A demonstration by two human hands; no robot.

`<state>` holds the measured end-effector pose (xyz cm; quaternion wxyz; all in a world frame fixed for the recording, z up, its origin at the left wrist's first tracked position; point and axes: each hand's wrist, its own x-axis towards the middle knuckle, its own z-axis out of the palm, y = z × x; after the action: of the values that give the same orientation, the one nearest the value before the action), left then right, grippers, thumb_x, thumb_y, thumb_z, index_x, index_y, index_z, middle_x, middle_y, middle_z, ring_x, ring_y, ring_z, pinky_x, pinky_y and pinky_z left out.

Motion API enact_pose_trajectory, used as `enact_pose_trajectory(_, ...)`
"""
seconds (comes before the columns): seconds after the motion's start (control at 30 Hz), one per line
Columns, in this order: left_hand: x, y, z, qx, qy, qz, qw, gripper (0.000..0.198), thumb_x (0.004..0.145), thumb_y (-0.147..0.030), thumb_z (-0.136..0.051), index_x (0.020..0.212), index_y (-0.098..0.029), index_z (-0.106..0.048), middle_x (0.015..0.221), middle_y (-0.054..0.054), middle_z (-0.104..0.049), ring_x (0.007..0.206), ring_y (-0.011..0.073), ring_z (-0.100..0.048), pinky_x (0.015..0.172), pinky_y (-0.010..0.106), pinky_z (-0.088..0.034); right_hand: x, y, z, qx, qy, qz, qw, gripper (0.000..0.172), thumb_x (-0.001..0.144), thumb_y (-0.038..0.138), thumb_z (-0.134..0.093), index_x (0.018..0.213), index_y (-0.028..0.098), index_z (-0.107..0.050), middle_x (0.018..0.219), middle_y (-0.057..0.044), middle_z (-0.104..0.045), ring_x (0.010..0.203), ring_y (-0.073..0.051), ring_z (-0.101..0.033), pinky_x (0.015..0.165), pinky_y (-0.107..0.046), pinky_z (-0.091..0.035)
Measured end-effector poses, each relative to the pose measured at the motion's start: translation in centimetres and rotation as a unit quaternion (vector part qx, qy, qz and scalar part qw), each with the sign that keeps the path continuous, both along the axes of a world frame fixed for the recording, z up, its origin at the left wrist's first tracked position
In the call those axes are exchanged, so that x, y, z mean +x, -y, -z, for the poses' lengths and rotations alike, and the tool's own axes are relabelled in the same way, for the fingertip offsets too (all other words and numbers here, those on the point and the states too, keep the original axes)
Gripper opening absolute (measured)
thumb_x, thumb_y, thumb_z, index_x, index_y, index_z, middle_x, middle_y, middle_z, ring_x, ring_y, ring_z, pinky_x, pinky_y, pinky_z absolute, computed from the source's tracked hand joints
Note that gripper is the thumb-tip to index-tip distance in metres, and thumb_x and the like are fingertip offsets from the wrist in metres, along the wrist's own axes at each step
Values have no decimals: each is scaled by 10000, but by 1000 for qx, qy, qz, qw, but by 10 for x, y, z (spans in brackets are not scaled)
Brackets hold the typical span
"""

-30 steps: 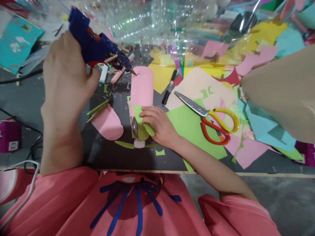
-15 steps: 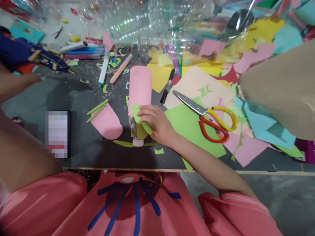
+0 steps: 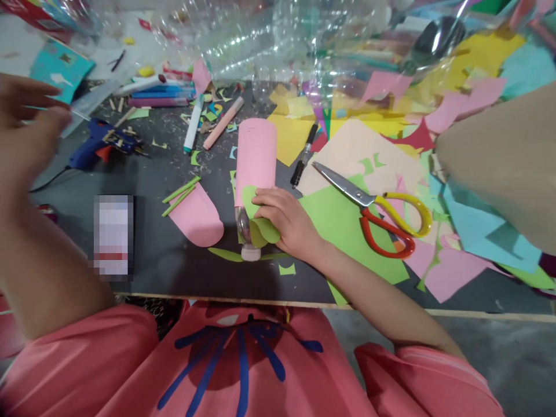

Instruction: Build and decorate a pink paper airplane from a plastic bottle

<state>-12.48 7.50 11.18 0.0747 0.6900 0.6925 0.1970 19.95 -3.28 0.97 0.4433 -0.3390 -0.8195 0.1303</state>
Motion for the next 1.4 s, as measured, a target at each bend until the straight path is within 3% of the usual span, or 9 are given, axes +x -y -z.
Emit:
enact_pose_trajectory(0.03,20,6,2,8,1,13,1000,361,850,-244,-500,1159,-98,-617,1049,86,-681,974,266,-642,884,547,-489,0,0,1,-2,-4,0,1000,101,918,246,-483,1014,252,-512,1047,-77,-660,1071,-228,-631,886,-455,-535)
enact_pose_trajectory(0.1,60,18,15,-54,93,112,988,322,882,-228,-476,1166,-138,-598,1062,69,-662,808,148,-649,772,381,-557,0,1,1,-9,-18,2,1000,96,914,251,-495,1006,253,-524,1057,-77,-659,1075,-228,-630,878,-445,-539)
enact_pose_trajectory(0.2,102,31,47,-78,182,196,960,276,919,-269,-461,1156,-194,-583,1058,38,-652,702,89,-633,677,246,-549,1,1,-1,-36,-65,47,996,86,901,220,-523,974,262,-540,1056,-62,-656,1096,-224,-620,892,-439,-534)
enact_pose_trajectory(0.33,121,42,83,-36,251,206,945,310,948,-348,-431,1217,-222,-518,1096,57,-596,688,76,-624,624,204,-530,1,-3,-2,-84,-143,122,979,96,897,174,-516,927,256,-558,1066,-52,-653,1088,-223,-619,919,-464,-513)
enact_pose_trajectory(0.43,125,49,96,-57,303,214,927,354,920,-357,-488,1249,-228,-486,1153,76,-554,644,49,-590,564,173,-519,1,-5,0,-117,-161,139,970,73,903,209,-512,903,255,-569,1071,-45,-654,1055,-220,-622,912,-468,-509)
enact_pose_trajectory(0.7,131,58,94,-42,293,232,927,407,891,-433,-544,1254,-249,-560,1221,83,-522,784,76,-588,576,143,-499,0,-3,2,-177,-157,147,961,44,892,252,-537,870,240,-573,1070,-55,-640,1048,-216,-609,915,-446,-499)
enact_pose_trajectory(0.97,129,58,94,-25,258,229,938,468,906,-505,-487,1313,-275,-520,1059,71,-562,866,128,-569,555,144,-472,-4,0,0,-151,-132,141,970,58,897,237,-517,872,232,-569,1073,-71,-629,1051,-226,-602,913,-467,-487)
enact_pose_trajectory(1.23,129,60,92,-32,226,224,948,405,922,-370,-472,1311,-265,-514,1050,78,-554,918,166,-562,566,168,-465,-5,2,0,-122,-123,140,975,57,898,234,-511,891,255,-563,1059,-60,-636,1033,-224,-610,885,-467,-501)
enact_pose_trajectory(1.4,132,64,90,-31,221,220,950,427,925,-451,-455,1300,-254,-513,1056,79,-541,927,162,-560,584,170,-480,-4,3,0,-134,-117,135,975,66,903,260,-501,894,258,-567,1055,-64,-639,1025,-235,-607,893,-486,-494)
